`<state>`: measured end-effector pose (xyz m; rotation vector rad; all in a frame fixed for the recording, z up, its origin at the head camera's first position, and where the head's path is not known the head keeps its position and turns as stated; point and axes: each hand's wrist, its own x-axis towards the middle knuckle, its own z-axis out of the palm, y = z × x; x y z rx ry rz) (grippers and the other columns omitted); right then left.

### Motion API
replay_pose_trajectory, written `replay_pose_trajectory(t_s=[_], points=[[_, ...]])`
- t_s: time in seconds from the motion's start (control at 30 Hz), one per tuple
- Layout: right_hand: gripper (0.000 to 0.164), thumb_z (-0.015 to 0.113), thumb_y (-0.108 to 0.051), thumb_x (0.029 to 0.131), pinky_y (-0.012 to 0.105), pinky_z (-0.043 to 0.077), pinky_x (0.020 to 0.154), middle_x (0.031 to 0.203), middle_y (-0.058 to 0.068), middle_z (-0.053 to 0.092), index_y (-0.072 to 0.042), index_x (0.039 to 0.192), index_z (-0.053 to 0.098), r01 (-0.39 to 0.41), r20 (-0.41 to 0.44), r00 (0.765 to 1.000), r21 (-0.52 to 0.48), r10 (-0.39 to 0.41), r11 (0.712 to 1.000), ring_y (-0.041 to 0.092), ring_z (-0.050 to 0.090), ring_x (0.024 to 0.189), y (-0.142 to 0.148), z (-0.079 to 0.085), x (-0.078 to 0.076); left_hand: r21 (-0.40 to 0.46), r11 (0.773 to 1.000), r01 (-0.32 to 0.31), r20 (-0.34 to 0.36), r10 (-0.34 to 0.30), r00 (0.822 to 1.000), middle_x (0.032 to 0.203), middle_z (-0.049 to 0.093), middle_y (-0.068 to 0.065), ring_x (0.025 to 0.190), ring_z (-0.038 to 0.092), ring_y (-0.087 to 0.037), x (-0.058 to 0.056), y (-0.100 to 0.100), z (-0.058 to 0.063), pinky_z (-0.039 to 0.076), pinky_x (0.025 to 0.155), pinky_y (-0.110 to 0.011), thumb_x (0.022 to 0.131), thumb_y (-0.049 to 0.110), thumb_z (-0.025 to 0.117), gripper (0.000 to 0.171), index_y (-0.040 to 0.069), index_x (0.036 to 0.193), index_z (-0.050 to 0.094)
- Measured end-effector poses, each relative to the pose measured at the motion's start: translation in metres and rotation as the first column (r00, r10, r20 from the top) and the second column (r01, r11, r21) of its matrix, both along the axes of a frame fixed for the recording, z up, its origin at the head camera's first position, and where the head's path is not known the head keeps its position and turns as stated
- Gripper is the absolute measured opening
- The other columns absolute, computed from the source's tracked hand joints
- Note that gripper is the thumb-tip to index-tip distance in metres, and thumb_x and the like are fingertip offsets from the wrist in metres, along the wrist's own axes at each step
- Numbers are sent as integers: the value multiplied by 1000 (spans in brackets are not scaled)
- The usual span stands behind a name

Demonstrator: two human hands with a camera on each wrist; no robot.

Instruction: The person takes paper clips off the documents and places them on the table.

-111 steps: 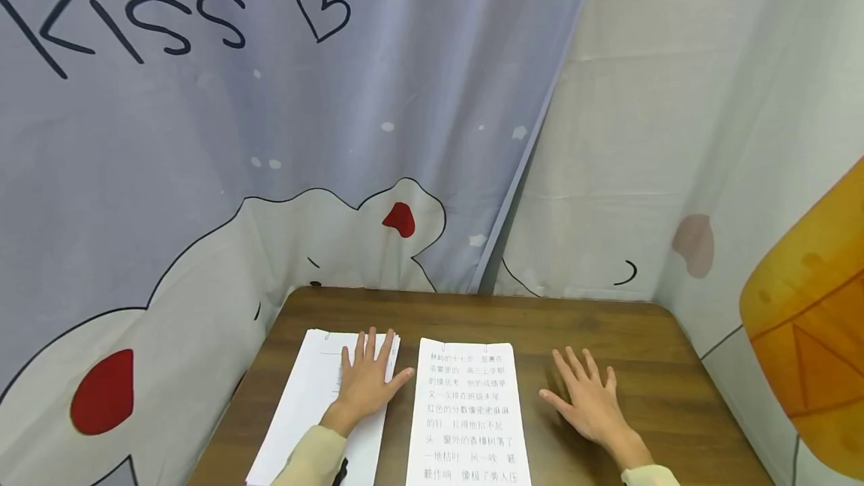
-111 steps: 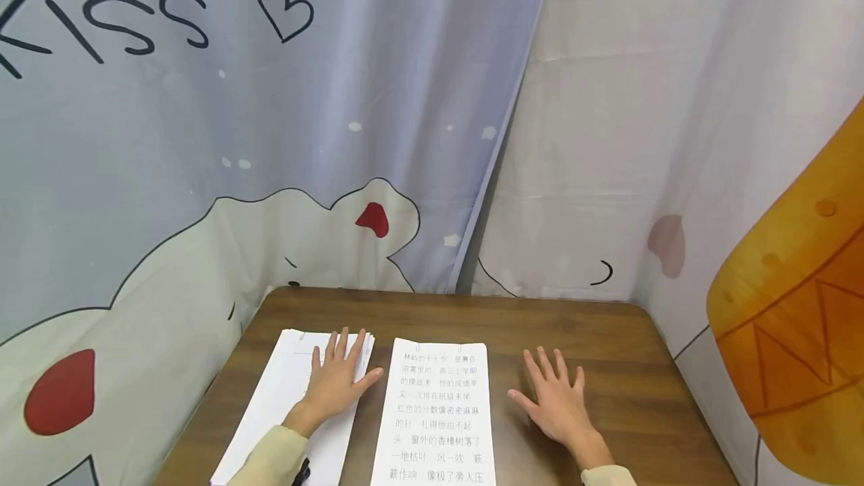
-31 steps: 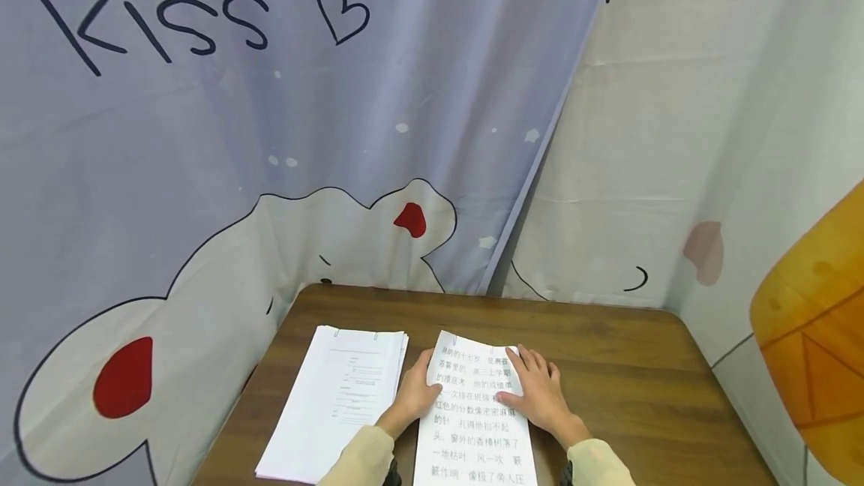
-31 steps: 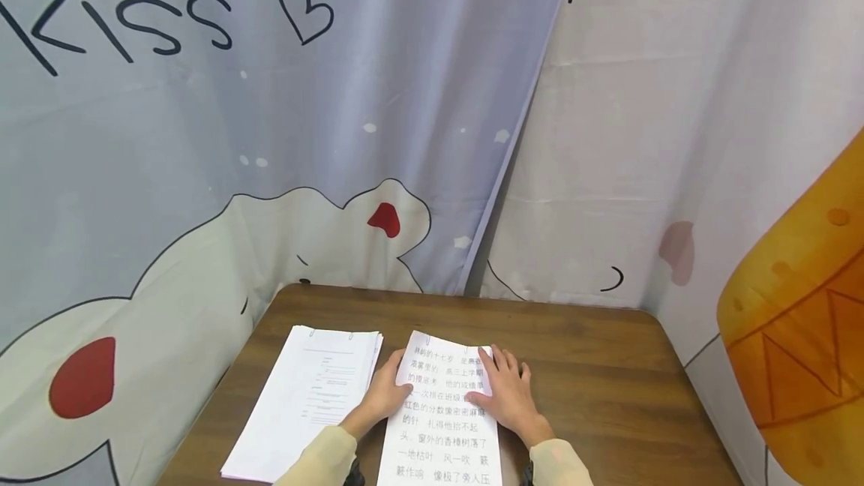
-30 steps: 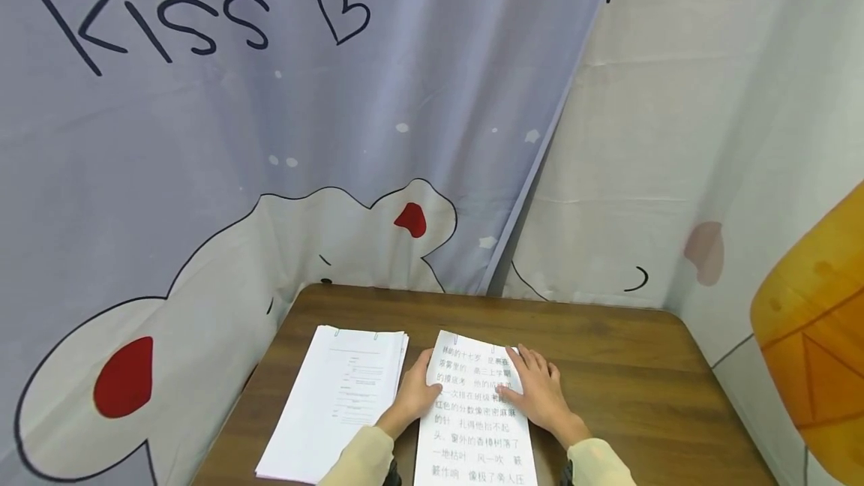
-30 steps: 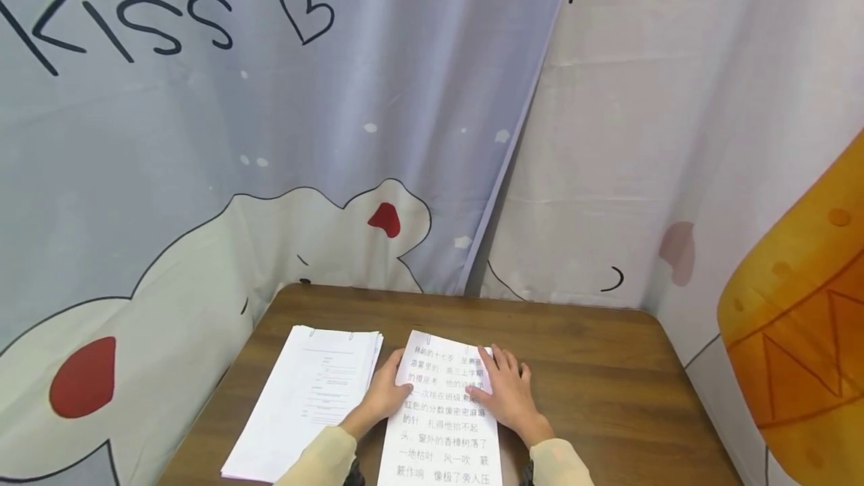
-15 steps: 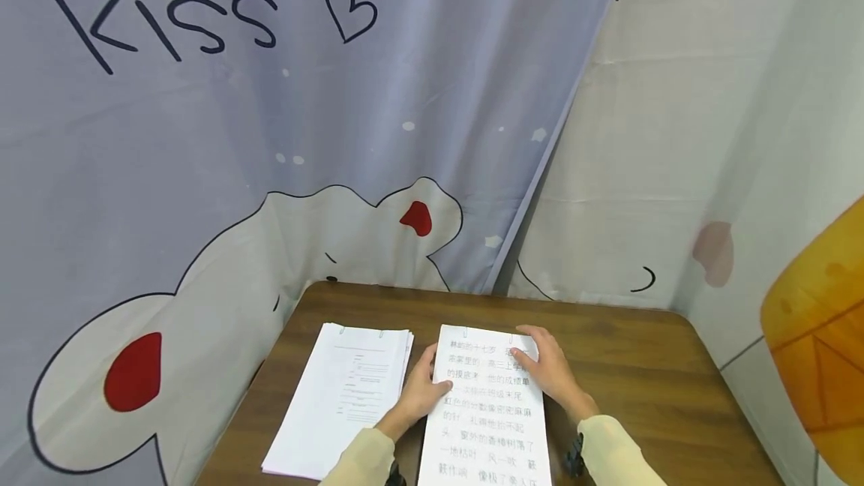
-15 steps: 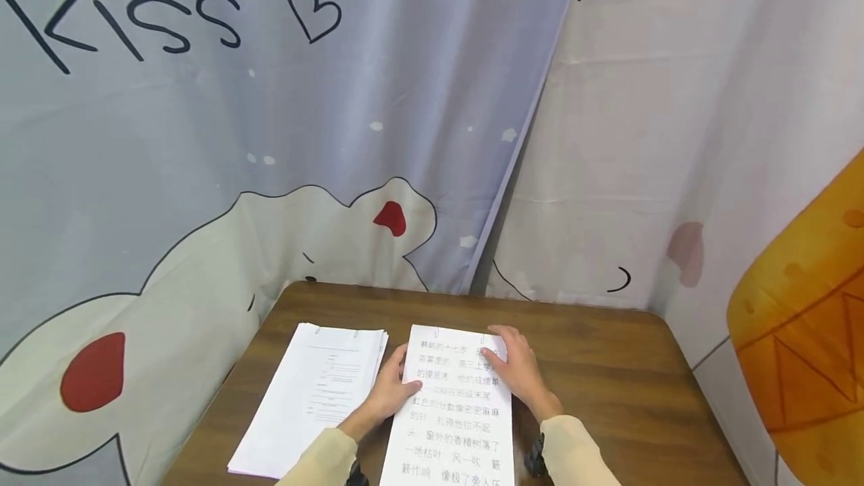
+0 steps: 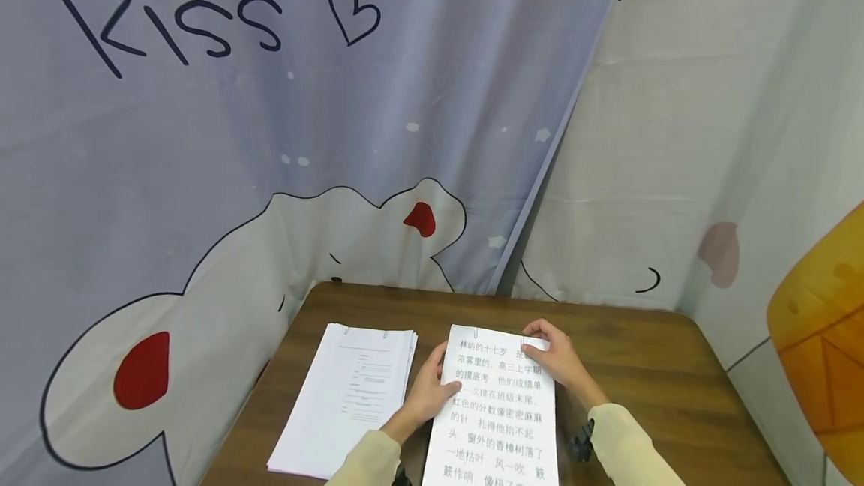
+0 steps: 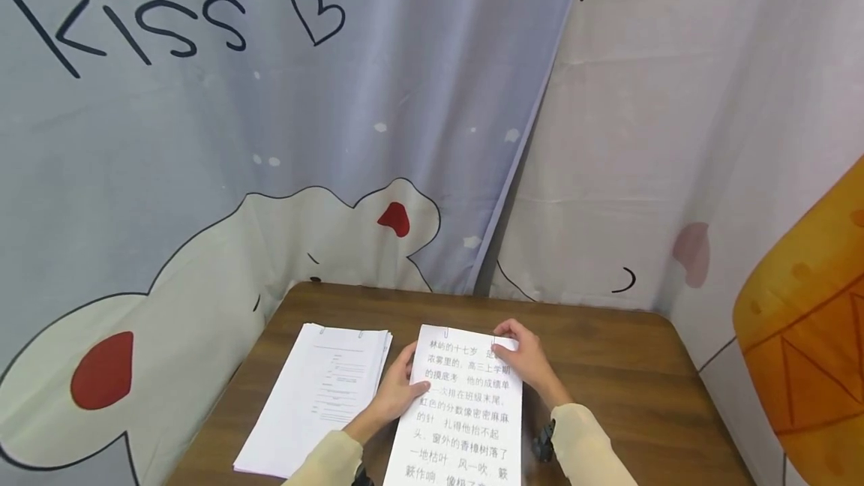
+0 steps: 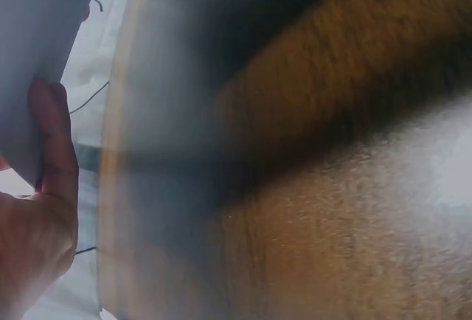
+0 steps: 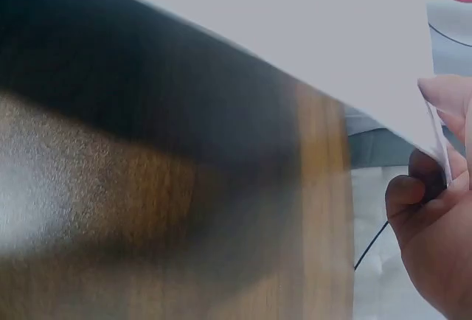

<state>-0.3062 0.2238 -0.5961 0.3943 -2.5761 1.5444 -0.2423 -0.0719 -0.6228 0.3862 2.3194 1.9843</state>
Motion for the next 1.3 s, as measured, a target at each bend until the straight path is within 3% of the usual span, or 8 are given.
replay_pose_trajectory(t_s=[0.17, 0.3, 0.57, 0.87, 0.97, 1.2, 1.3], points=[[23, 78, -3, 92, 27, 59, 61, 95, 19, 75, 3, 112, 69, -64, 98, 992, -111, 75, 992, 16, 71, 68, 0, 5, 0, 18, 1000, -18, 8, 18, 1000, 108, 73, -21, 73, 76, -20, 3, 1, -4, 63, 62, -32, 89, -14, 68, 88, 10, 165, 30], [23, 77, -1, 93, 30, 60, 57, 95, 24, 76, 6, 112, 67, -73, 149, 984, -173, 99, 982, 21, 73, 66, 0, 9, 0, 17, 1000, -21, 13, 21, 1000, 107, 74, -19, 73, 75, -19, 5, 3, -7, 63, 63, -31, 90, -13, 68, 88, 10, 165, 30], [22, 77, -3, 93, 30, 59, 58, 90, 14, 75, 4, 111, 67, -78, 209, 972, -140, 106, 987, 19, 71, 66, 3, 8, -1, 3, 1000, -28, 10, 28, 1000, 105, 74, -18, 73, 75, -16, 8, 4, -7, 63, 63, -30, 89, -14, 68, 89, 11, 165, 30], [17, 68, -2, 99, 33, 59, 56, 87, 15, 72, 4, 111, 57, -244, 212, 942, -100, 261, 964, 21, 71, 67, 6, 13, -3, 25, 1000, -16, -16, 17, 1000, 109, 74, -23, 75, 75, -19, 12, 1, -9, 63, 63, -31, 87, -16, 67, 89, 8, 165, 30], [16, 68, -2, 100, 31, 59, 56, 88, 16, 71, 4, 111, 59, -239, 214, 943, -94, 254, 966, 20, 71, 66, 4, 15, -2, 32, 999, -19, 0, 19, 1000, 110, 74, -22, 75, 75, -19, 13, 1, -8, 63, 63, -31, 88, -16, 67, 90, 9, 166, 30], [14, 69, -2, 99, 28, 57, 61, 99, 17, 71, 5, 111, 68, -168, 146, 974, -62, 175, 984, 15, 68, 70, 0, 14, -2, 40, 999, -22, -27, 23, 999, 108, 74, -24, 74, 75, -19, 14, 2, -5, 63, 62, -32, 88, -15, 68, 90, 6, 165, 28], [17, 70, -2, 98, 29, 58, 63, 99, 16, 73, 5, 114, 69, -134, 156, 977, -91, 147, 987, 16, 70, 72, -1, 15, -1, 34, 999, -26, -25, 27, 999, 107, 74, -23, 74, 75, -18, 13, 3, -5, 63, 63, -32, 88, -15, 68, 90, 6, 166, 28]])
